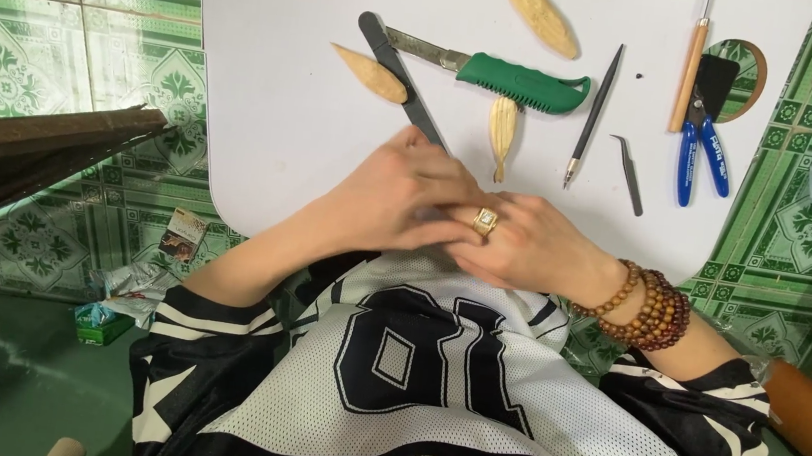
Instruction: Carving and shaping a small wooden object using a craft knife and other hand tools on a small portable desk.
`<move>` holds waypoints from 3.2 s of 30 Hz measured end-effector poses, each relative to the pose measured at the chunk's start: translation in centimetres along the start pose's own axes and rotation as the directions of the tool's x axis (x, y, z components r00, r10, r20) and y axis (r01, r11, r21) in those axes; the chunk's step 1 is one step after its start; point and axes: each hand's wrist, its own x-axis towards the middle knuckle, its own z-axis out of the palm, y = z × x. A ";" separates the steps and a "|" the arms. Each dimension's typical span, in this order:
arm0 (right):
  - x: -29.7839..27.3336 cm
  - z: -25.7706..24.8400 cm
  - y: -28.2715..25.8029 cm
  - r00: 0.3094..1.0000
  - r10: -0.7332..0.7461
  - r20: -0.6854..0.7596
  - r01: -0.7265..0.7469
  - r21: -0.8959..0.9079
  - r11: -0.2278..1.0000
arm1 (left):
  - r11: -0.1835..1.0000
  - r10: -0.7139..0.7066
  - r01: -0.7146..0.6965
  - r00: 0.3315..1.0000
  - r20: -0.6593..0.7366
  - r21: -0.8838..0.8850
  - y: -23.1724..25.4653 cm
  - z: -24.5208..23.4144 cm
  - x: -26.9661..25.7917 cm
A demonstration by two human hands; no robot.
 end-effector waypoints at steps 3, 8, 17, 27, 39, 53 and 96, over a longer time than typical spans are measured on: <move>1.1 -3.0 1.6 0.996 0.054 -0.068 -0.060 -0.087 0.994 | 0.995 -0.081 0.089 0.987 -0.140 0.050 -2.6 -0.5 -1.0; 1.6 -3.8 7.1 0.967 0.200 -0.159 -0.238 -0.280 0.930 | 0.957 -0.191 0.231 0.957 -0.218 0.173 -3.8 -0.8 -2.2; 3.6 -2.2 8.4 0.936 0.343 -0.082 -0.346 -0.404 0.847 | 0.812 -0.211 0.354 0.919 -0.332 0.465 -6.0 -3.2 -3.1; 3.8 -4.8 7.6 0.882 0.423 -0.206 -0.412 0.098 0.906 | 0.686 -0.137 0.168 0.985 -0.101 0.708 -8.1 -2.9 -4.0; 5.8 -9.9 3.3 0.803 0.573 -0.164 -0.198 0.833 0.516 | 0.996 0.010 -0.028 0.977 -0.211 -0.080 -1.6 -6.5 5.4; 3.8 -14.5 5.3 0.870 0.386 -0.307 -0.289 0.316 0.904 | 0.950 0.306 -0.270 0.901 -0.307 0.156 4.4 -8.6 13.1; 5.0 -14.0 4.4 0.864 0.364 -0.347 -0.280 0.270 0.921 | 0.957 0.260 -0.195 0.905 -0.335 0.216 4.2 -7.6 13.2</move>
